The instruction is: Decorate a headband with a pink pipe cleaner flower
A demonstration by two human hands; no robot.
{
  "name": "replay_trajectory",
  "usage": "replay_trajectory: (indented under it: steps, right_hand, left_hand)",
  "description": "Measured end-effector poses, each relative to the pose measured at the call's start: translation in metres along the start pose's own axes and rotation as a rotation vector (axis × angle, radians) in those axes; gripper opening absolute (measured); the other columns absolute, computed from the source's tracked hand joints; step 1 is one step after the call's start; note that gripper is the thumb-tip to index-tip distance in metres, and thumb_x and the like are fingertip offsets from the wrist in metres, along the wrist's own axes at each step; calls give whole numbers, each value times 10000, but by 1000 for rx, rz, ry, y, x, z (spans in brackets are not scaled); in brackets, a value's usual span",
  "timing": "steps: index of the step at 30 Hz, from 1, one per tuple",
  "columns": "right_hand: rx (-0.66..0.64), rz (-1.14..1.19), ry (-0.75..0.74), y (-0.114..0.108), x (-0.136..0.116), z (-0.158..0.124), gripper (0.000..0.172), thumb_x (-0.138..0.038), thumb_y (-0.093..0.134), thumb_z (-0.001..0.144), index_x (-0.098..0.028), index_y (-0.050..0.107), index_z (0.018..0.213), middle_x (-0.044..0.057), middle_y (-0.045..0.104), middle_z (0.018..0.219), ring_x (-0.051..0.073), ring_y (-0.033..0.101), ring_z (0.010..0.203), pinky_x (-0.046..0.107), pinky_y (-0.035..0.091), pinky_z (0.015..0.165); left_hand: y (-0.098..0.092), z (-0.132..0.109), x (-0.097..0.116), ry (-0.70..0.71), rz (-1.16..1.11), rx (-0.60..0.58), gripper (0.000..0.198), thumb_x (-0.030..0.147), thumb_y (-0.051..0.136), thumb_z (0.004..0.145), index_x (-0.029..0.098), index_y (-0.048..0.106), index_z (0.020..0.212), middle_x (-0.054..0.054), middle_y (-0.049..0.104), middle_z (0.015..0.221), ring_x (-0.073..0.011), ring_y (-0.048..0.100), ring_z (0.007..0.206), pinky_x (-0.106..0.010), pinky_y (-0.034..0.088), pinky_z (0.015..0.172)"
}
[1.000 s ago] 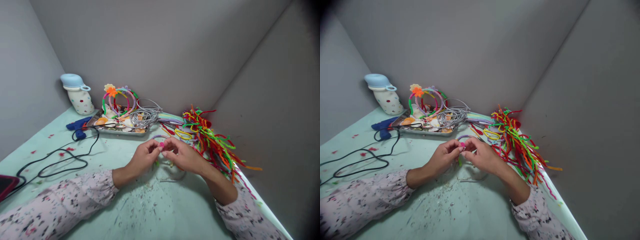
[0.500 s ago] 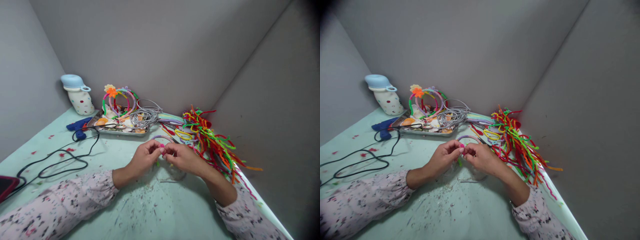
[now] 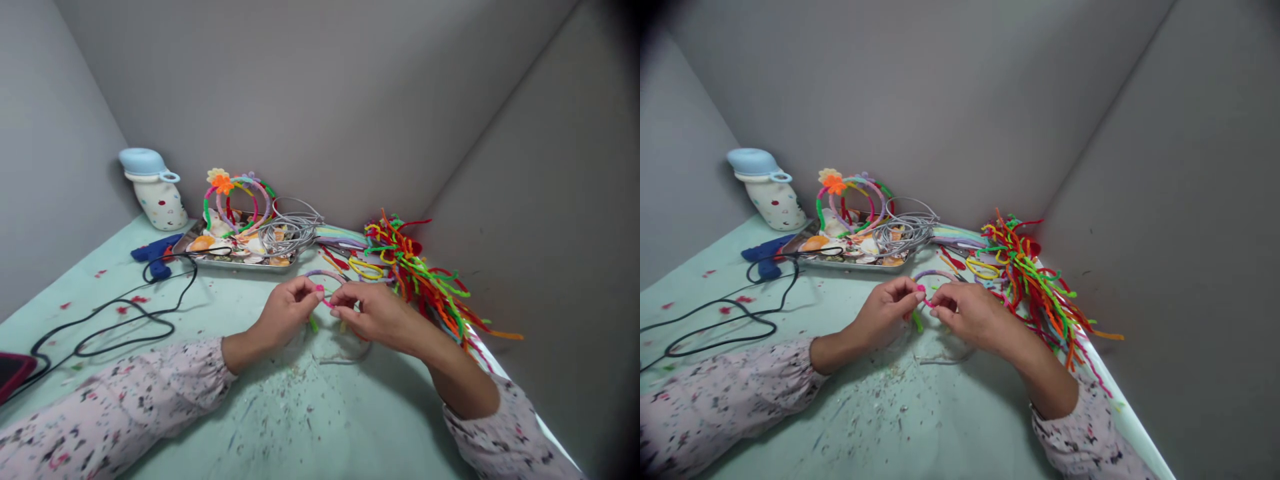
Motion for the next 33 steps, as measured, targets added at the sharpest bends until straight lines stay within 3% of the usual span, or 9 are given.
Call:
replay_trajectory:
  steps: [4, 9, 20, 28, 33]
  right_hand:
    - [46, -49, -46, 3, -2, 1, 114, -242, 598, 826, -229, 690, 891, 7, 633, 827, 121, 555, 724, 236, 375, 666]
    - [65, -60, -14, 7, 2, 3, 99, -197, 573, 809, -198, 672, 799, 7, 623, 759, 115, 522, 657, 230, 346, 606]
    - [153, 3, 76, -9, -4, 3, 102, -176, 546, 772, -178, 616, 698, -16, 597, 640, 98, 477, 564, 222, 316, 537]
    - [114, 159, 209, -2, 5, 4, 128, -215, 525, 796, -184, 626, 722, -34, 562, 601, 94, 442, 533, 215, 295, 483]
    - [62, 196, 193, -3, 3, 2, 138, -261, 534, 830, -186, 636, 778, -19, 583, 645, 100, 462, 557, 219, 318, 502]
  left_hand:
    - [1, 0, 1, -28, -84, 0, 181, 316, 600, 815, 163, 555, 730, 50, 457, 539, -77, 374, 490, -229, 295, 491]
    - [1, -1, 2, -22, -104, 4, 176, 314, 598, 813, 165, 556, 728, 54, 456, 520, -75, 365, 476, -225, 288, 486]
    - [2, -2, 1, -10, -34, -6, 192, 336, 595, 815, 168, 550, 735, 47, 467, 552, -86, 400, 499, -223, 311, 491]
    - [6, -7, 4, 6, 8, -28, 208, 342, 595, 816, 168, 539, 717, 39, 471, 579, -84, 390, 511, -221, 297, 485]
    - [3, -3, 0, -36, -66, 14, 200, 348, 604, 809, 168, 555, 738, 44, 456, 549, -83, 380, 489, -226, 291, 475]
Point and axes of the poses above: each hand's wrist, its own z-axis towards the middle knuckle, its own y-axis out of the palm, x = y × z, the point moved 6 cm from there along z, towards the middle knuckle
